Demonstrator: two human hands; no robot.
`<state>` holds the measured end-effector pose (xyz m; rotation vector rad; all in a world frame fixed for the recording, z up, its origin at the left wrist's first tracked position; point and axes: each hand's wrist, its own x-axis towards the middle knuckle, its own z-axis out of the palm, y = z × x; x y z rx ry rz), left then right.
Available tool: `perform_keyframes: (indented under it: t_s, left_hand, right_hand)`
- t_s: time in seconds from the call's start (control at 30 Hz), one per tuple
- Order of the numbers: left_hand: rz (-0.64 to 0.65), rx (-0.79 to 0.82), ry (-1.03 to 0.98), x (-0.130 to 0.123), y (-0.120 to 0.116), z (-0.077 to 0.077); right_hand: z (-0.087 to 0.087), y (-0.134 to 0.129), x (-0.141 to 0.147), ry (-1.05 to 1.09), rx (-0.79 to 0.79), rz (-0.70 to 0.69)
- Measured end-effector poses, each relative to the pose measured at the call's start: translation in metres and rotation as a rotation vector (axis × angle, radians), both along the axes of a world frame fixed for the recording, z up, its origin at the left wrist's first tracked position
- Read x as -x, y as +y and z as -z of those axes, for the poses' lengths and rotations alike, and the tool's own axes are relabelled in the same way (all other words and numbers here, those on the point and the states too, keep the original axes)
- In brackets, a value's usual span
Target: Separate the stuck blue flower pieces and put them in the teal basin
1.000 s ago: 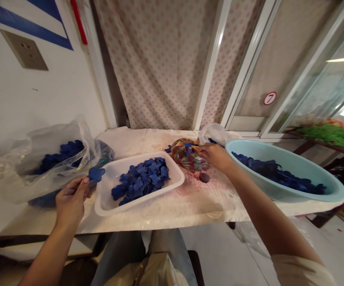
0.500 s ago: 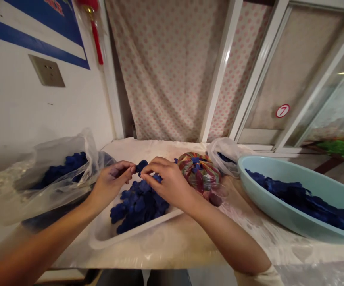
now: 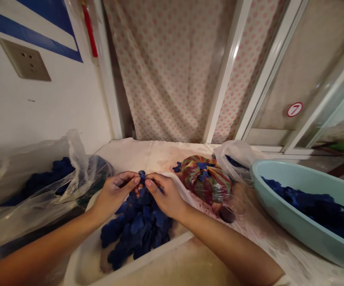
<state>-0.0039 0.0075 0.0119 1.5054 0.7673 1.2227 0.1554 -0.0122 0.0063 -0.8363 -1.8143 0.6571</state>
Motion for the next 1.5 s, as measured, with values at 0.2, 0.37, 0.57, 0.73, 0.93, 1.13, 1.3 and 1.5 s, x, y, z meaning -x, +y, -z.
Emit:
perform_keyframes:
  t_s: [0.2,0.37,0.57,0.73,0.93,1.13,1.3,1.5]
  left_hand:
    - [0.055,0.108,0.048,0.007,0.012,0.008]
    - [0.075,0.110,0.035,0.007,0.013,0.012]
    - [0.076,0.124,0.019,0.007,0.011,0.010]
    - [0.059,0.125,0.015,0.007,0.009,0.009]
    - [0.056,0.132,0.009,0.007,0.011,0.011]
    - [0.058,0.156,0.005,0.007,0.011,0.010]
    - [0.072,0.184,-0.009,0.007,0.010,0.009]
    - [0.089,0.163,0.012,0.005,0.010,0.011]
  right_hand:
    - [0.015,0.009,0.000,0.205,0.258,-0.190]
    - [0.016,0.011,-0.001,0.221,0.301,-0.219]
    - [0.022,0.011,-0.003,0.223,0.296,-0.169]
    - [0.022,0.010,-0.003,0.186,0.281,-0.161]
    - [0.017,0.009,-0.002,0.140,0.263,-0.151]
    - [0.017,0.009,-0.002,0.140,0.231,-0.222]
    - [0.013,0.006,0.000,0.127,0.224,-0.213]
    - [0.014,0.011,0.000,0.063,0.090,0.061]
